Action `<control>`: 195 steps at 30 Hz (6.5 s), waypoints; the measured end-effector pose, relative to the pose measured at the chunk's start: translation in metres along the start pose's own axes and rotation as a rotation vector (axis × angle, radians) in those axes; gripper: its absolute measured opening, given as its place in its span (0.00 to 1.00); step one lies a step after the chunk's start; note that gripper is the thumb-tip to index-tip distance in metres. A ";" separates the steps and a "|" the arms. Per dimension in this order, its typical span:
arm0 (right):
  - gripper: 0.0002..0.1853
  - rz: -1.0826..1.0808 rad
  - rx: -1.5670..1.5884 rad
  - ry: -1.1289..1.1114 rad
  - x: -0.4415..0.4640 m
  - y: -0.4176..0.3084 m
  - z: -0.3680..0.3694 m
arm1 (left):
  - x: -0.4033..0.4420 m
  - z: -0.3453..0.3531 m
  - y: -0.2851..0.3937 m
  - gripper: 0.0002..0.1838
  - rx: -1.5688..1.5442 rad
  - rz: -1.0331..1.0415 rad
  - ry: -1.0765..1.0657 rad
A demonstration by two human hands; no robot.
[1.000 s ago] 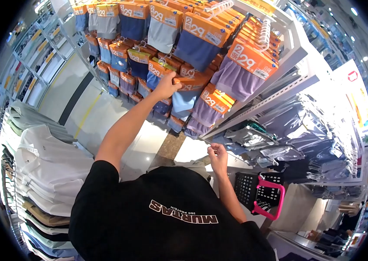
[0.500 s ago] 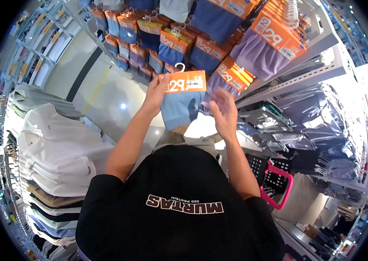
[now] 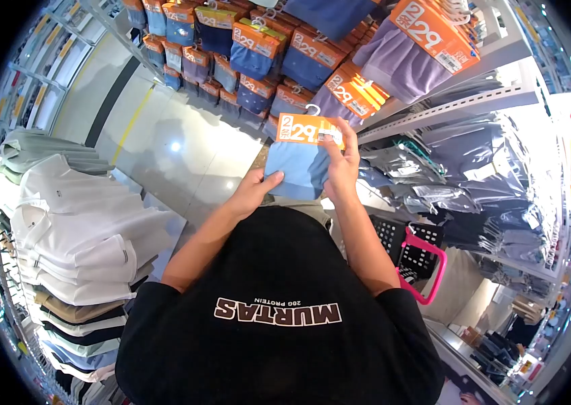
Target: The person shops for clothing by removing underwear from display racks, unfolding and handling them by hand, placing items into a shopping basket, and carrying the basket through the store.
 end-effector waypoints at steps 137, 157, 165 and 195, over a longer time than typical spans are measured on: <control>0.22 0.485 -1.318 0.598 -0.210 0.189 -0.507 | 0.026 -0.231 -0.179 0.14 0.911 -0.237 0.498; 0.24 -0.428 -1.410 1.175 -0.205 -0.049 -0.486 | 0.076 -0.059 -0.201 0.15 1.271 -0.122 0.031; 0.26 0.154 -1.355 1.041 -0.212 -0.006 -0.522 | 0.093 -0.010 -0.237 0.08 0.875 -0.375 0.084; 0.16 0.330 -1.319 1.157 -0.200 0.005 -0.562 | 0.159 0.538 -0.317 0.33 1.331 1.077 -1.361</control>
Point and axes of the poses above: each hand's wrist, its own x-axis towards the middle knuckle, its own z-axis out of the palm, y = z × x, the point moved 2 cm from there along x, towards the middle knuckle, and after that the axes turned 7 degrees about -x, right-handed, at the moved point
